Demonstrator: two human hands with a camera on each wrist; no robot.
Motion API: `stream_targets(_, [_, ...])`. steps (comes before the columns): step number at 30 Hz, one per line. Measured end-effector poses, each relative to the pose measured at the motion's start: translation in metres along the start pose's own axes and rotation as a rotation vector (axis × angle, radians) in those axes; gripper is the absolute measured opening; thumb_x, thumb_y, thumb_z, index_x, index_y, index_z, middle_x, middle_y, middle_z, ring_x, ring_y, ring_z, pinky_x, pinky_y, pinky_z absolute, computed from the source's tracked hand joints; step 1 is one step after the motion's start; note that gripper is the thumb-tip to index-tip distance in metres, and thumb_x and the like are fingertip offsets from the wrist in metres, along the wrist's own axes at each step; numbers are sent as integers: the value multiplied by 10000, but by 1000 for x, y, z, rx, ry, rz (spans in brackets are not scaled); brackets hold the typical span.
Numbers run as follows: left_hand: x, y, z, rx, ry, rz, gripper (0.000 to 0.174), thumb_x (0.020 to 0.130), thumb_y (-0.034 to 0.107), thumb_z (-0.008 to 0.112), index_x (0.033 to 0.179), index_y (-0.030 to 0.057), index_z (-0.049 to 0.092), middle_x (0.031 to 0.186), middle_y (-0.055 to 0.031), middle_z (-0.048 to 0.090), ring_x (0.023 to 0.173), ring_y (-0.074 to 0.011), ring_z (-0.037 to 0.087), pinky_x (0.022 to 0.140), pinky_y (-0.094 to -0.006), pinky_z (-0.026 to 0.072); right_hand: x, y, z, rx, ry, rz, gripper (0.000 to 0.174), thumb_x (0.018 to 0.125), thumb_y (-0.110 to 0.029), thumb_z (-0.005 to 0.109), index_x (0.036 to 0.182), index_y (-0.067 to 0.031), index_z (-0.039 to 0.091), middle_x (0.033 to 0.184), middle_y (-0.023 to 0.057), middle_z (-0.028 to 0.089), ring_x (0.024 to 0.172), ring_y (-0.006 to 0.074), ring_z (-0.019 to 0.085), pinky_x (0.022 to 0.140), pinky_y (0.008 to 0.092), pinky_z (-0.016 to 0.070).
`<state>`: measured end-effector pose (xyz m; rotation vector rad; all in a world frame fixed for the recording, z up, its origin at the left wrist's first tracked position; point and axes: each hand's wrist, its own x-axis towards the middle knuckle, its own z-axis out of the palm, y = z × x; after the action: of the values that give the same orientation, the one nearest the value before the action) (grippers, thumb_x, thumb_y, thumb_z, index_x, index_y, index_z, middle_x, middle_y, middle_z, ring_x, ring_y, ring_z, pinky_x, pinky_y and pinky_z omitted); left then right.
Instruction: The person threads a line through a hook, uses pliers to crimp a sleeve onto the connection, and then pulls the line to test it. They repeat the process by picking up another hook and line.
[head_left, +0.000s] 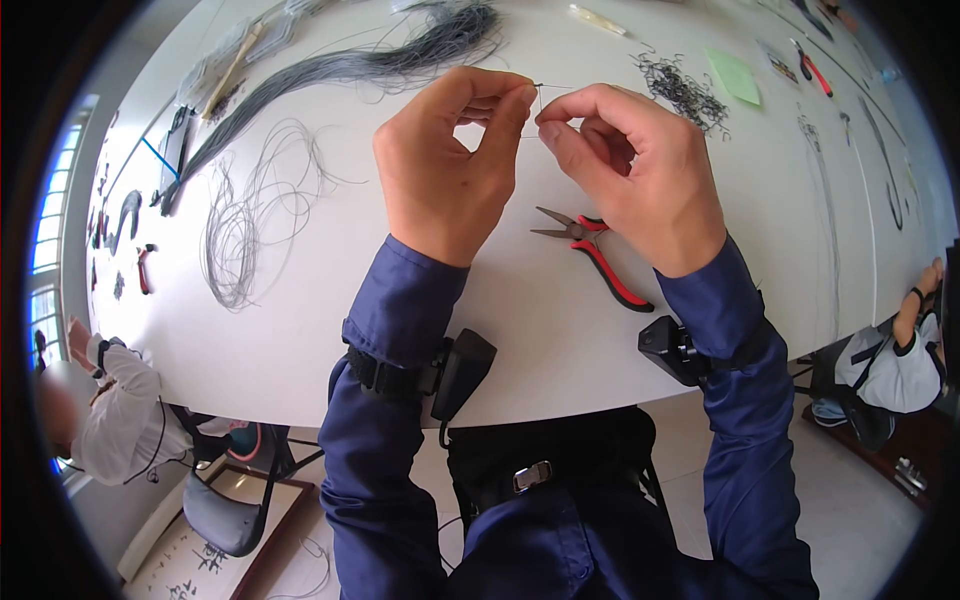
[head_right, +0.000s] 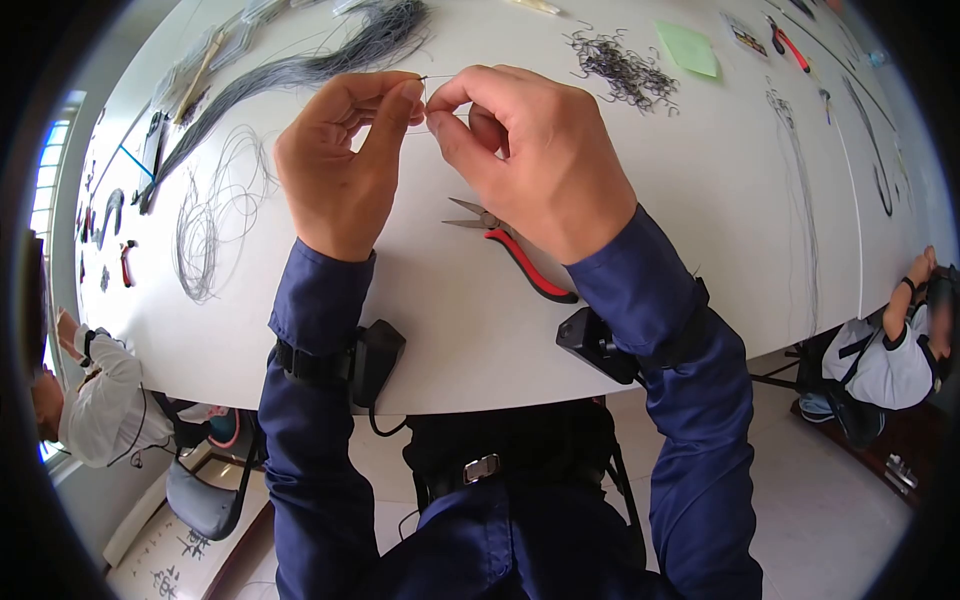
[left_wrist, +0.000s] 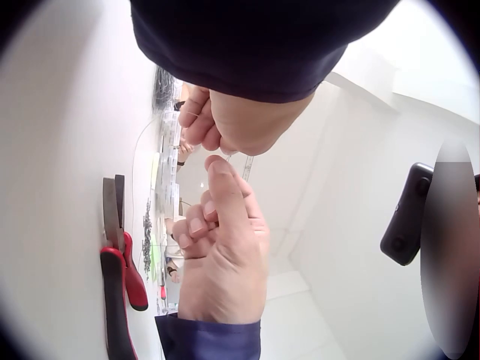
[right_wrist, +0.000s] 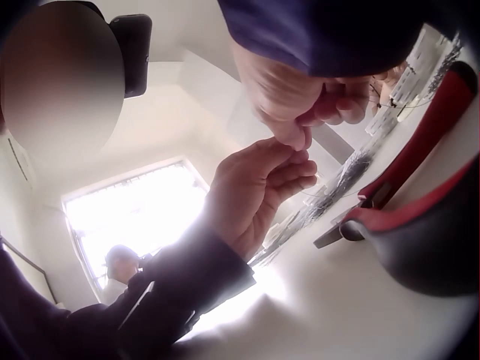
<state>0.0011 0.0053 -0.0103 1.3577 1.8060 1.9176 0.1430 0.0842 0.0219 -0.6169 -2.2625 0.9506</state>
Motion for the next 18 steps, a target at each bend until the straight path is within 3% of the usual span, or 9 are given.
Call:
stream_targets(6, [1,-4,0,220,-56,169,44,838,17,712,868,1,685,774,-91,701,693,-184,689,597,-268,527,2,0,-5,-156,9,-184,77,842,-61,684,899,-39,638,769,89,612,614,215,616,585,327,499])
stream_targets(9, [1,-2,-1,274,-163,209,57,827,23,720,866,13,680,767,-95,684,677,-216,674,573,-290,517,5,3,-13,-181,36,-210,62,855,-73,675,893,-39,641,751,78,616,601,190,600,578,313,489])
stream_targets(12, [-1,6,-1,271,-274,141,56,851,27,715,894,-8,710,793,-80,719,739,-151,689,725,-265,537,7,7,-20,-28,-5,-47,59,875,-99,661,885,-42,650,720,64,625,593,155,581,568,291,475])
stream_targets(13, [-1,8,-1,255,-301,142,56,852,22,714,898,-10,709,798,-81,720,742,-149,688,729,-265,538,8,12,-20,35,-2,-4,112,903,-138,650,884,-28,663,681,37,619,594,109,554,568,265,457])
stream_targets(18, [-4,11,1,115,-399,137,65,864,-5,698,923,-33,695,834,-87,721,764,-139,681,752,-263,540,13,36,-24,214,-71,81,206,920,-211,670,930,-7,695,717,-2,622,663,56,553,628,232,457])
